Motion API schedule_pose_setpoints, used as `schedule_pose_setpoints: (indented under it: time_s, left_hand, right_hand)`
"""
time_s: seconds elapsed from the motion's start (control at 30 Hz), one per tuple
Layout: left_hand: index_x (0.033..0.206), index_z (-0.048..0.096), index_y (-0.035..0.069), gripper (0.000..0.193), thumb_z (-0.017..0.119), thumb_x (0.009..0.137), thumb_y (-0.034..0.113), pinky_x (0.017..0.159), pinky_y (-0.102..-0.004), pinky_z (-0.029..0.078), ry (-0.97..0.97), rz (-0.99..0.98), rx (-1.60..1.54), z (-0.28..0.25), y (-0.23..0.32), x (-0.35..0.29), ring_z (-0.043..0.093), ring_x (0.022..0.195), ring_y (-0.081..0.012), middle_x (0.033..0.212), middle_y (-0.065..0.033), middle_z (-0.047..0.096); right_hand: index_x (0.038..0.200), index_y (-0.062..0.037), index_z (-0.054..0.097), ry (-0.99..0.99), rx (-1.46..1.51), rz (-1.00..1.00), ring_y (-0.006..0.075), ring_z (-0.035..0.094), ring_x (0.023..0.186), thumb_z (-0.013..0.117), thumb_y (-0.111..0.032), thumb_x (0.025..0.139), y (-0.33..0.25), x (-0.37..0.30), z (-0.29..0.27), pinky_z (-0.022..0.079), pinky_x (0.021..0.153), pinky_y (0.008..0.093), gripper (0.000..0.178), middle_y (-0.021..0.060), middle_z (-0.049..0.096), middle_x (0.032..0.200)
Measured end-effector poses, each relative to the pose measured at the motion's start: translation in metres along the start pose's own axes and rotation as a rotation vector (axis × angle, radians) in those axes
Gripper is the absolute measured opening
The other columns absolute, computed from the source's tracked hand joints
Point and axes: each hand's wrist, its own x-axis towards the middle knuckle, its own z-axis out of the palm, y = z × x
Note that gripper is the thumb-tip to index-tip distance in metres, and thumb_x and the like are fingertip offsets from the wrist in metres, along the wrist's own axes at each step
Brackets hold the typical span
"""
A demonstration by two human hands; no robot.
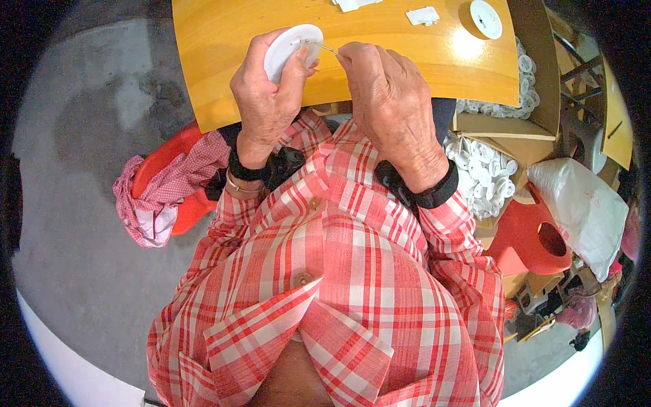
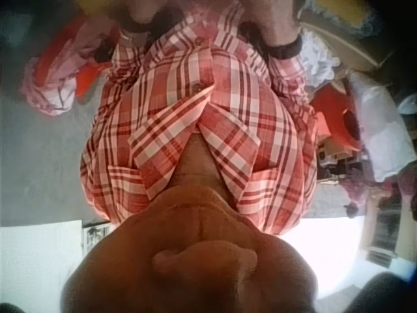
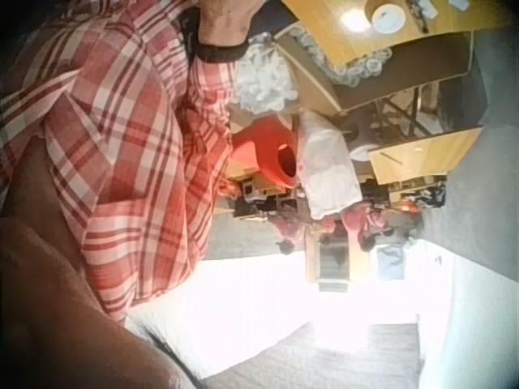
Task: Manually assemble small white plastic shoe components into circular base plates.
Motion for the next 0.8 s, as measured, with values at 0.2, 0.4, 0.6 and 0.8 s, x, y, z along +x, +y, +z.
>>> schedule_pose_setpoints:
  time_s: [0.2, 0.4, 0.6, 0.8]
  left_hand:
    - [0.101, 0.055, 0.001, 0.021, 0.059, 0.081, 0.003, 0.064, -0.0352, 0.053, -0.025, -0.035, -0.029, 0.0002, 0.0038, -0.0007, 0.065, 0.075, -0.0306, 0.087, -0.015, 0.063]
    - [0.101, 0.055, 0.002, 0.021, 0.059, 0.08, 0.003, 0.064, -0.0352, 0.053, -0.029, -0.034, -0.029, -0.0003, 0.0022, -0.0007, 0.065, 0.076, -0.0306, 0.087, -0.0148, 0.063]
    - [0.101, 0.055, 0.002, 0.021, 0.06, 0.08, 0.003, 0.064, -0.0355, 0.053, -0.031, -0.043, -0.024, -0.0001, 0.0032, -0.0003, 0.065, 0.076, -0.031, 0.087, -0.0152, 0.063]
    - [0.103, 0.055, -0.004, 0.02, 0.059, 0.084, 0.003, 0.061, -0.0284, 0.056, -0.021, 0.019, 0.043, 0.0004, -0.0003, -0.0003, 0.068, 0.074, -0.0193, 0.084, -0.0156, 0.067]
  right_hand:
    - [0.096, -0.0019, 0.051, 0.004, 0.007, -0.014, 0.0295, 0.057, 0.071, 0.059, -0.001, 0.08, 0.0003, 0.0008, 0.0023, 0.047, 0.065, 0.0388, 0.018, 0.0116, 0.058, 0.08]
    - [0.096, -0.0016, 0.051, 0.007, 0.002, -0.024, 0.0294, 0.058, 0.071, 0.059, -0.001, 0.079, 0.0005, 0.0008, 0.0025, 0.047, 0.065, 0.0387, 0.019, 0.0117, 0.058, 0.08]
    - [0.096, -0.0019, 0.051, -0.004, 0.001, -0.012, 0.0293, 0.058, 0.071, 0.058, -0.002, 0.079, 0.0001, 0.0009, 0.0022, 0.047, 0.065, 0.0387, 0.018, 0.0116, 0.058, 0.08]
    - [0.097, -0.0031, 0.051, -0.035, -0.09, -0.043, 0.0275, 0.057, 0.073, 0.057, -0.005, 0.076, 0.0007, -0.0008, 0.0043, 0.047, 0.066, 0.0375, 0.021, 0.0101, 0.056, 0.079]
